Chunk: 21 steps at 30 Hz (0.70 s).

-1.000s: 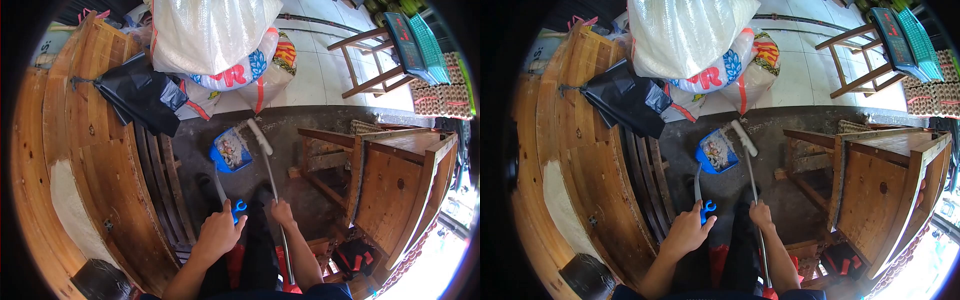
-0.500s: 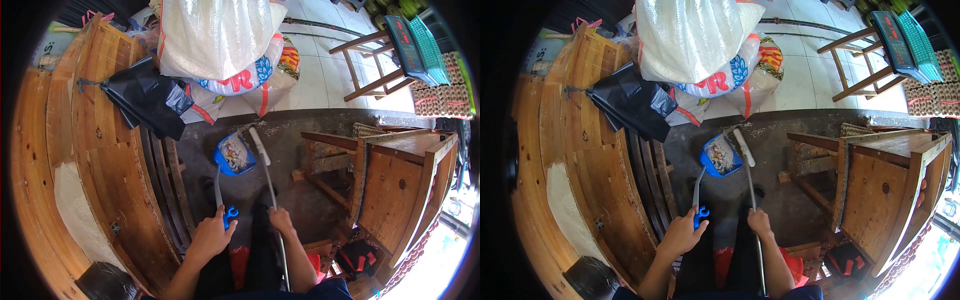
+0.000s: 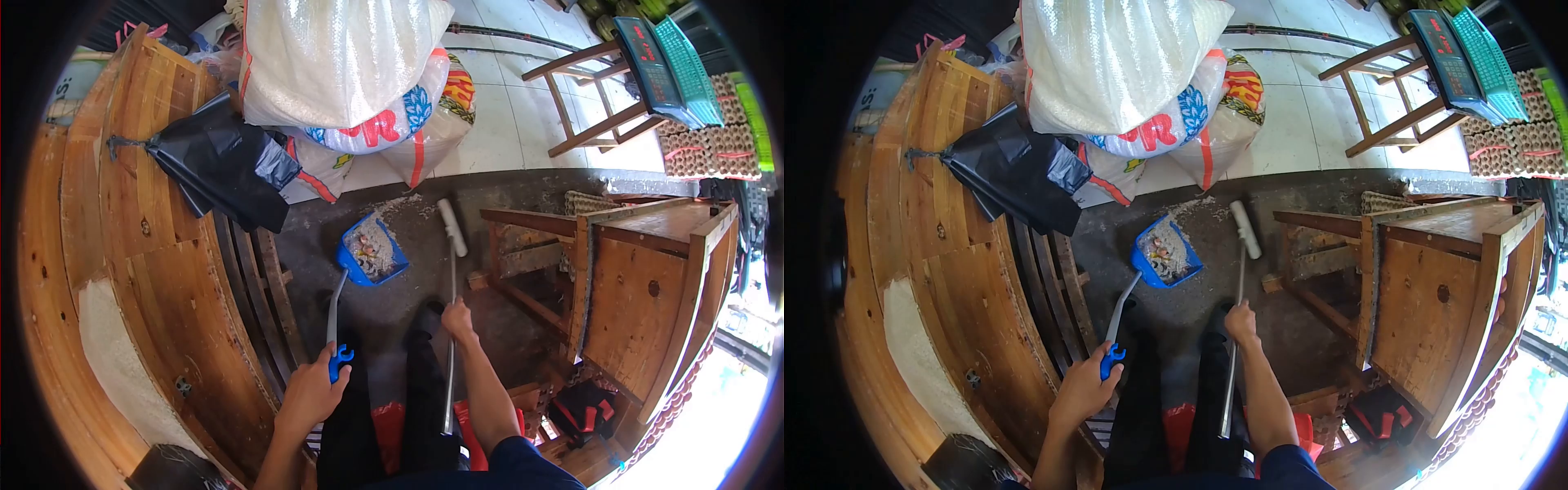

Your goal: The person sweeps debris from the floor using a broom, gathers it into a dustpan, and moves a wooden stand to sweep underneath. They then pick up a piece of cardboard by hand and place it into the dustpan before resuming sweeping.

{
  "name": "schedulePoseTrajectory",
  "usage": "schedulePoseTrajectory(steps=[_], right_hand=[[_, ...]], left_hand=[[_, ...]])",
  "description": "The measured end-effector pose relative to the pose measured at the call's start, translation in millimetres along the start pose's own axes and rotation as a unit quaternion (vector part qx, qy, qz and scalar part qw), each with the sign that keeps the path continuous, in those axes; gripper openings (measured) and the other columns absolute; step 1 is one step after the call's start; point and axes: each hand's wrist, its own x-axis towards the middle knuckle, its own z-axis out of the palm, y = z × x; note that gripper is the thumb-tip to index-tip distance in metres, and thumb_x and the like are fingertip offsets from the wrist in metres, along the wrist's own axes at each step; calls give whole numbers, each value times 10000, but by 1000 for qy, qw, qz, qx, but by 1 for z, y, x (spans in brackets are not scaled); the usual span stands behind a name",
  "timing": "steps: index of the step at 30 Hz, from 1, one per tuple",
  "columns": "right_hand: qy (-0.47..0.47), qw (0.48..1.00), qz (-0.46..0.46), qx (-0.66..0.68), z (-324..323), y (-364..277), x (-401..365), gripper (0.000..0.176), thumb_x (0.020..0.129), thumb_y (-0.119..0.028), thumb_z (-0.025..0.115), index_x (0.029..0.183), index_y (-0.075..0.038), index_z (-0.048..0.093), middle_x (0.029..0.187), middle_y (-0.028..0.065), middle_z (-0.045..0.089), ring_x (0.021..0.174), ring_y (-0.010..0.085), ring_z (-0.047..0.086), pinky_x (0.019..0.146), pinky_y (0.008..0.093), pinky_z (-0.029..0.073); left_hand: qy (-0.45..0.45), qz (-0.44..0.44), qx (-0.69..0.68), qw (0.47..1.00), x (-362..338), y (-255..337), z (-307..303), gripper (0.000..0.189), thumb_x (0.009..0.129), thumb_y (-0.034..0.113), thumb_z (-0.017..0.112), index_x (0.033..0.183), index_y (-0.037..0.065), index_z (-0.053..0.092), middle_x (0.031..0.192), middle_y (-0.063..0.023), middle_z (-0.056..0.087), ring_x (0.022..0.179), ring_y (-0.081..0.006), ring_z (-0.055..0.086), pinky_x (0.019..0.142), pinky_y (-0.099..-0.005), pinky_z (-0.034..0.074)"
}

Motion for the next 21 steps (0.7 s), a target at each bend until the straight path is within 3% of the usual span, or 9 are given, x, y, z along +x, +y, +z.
schedulePoseTrajectory(steps=[4,10,13,15,19,21], right_hand=[[-41,996,-81,-9,-44,22,-45,370,881,-188,471,1174,39,489,1009,319,594,960,485,569,841,518,455],[77,994,-84,9,-50,20,0,382,870,-210,491,1132,67,490,975,346,589,960,501,561,861,523,452],[21,998,-49,-31,-23,14,7,363,865,-202,492,1110,65,503,969,354,585,957,507,558,857,522,452],[-73,992,-93,-52,-28,13,-29,371,874,-205,500,1141,54,514,986,329,593,1009,491,540,876,511,440],[-42,995,-87,32,-63,10,-67,373,870,-186,487,1157,51,507,1002,339,584,1012,494,537,878,510,439],[29,996,-68,39,-71,12,-53,404,860,-165,475,1204,47,486,1032,339,576,1009,496,537,883,505,436]], left_hand=[[0,4,-13,1000,0,2,3,489,873,270,543,1253,-31,477,813,-269,631,790,-435,616,745,-472,481],[-17,-10,-3,1000,2,4,4,539,877,328,530,1284,-17,456,743,-258,631,762,-438,621,728,-494,490],[-13,-12,-1,1000,2,9,5,541,877,334,528,1284,-16,456,748,-259,632,768,-437,622,735,-494,489],[-13,-6,-1,1000,1,12,5,543,877,336,528,1285,-16,456,753,-261,631,772,-438,623,739,-495,489],[-6,-2,11,1000,2,9,7,554,878,347,525,1294,-10,451,792,-273,634,788,-441,622,758,-489,488],[-10,3,18,1000,4,6,8,559,877,352,525,1301,-3,448,809,-277,635,797,-443,621,765,-486,487]])
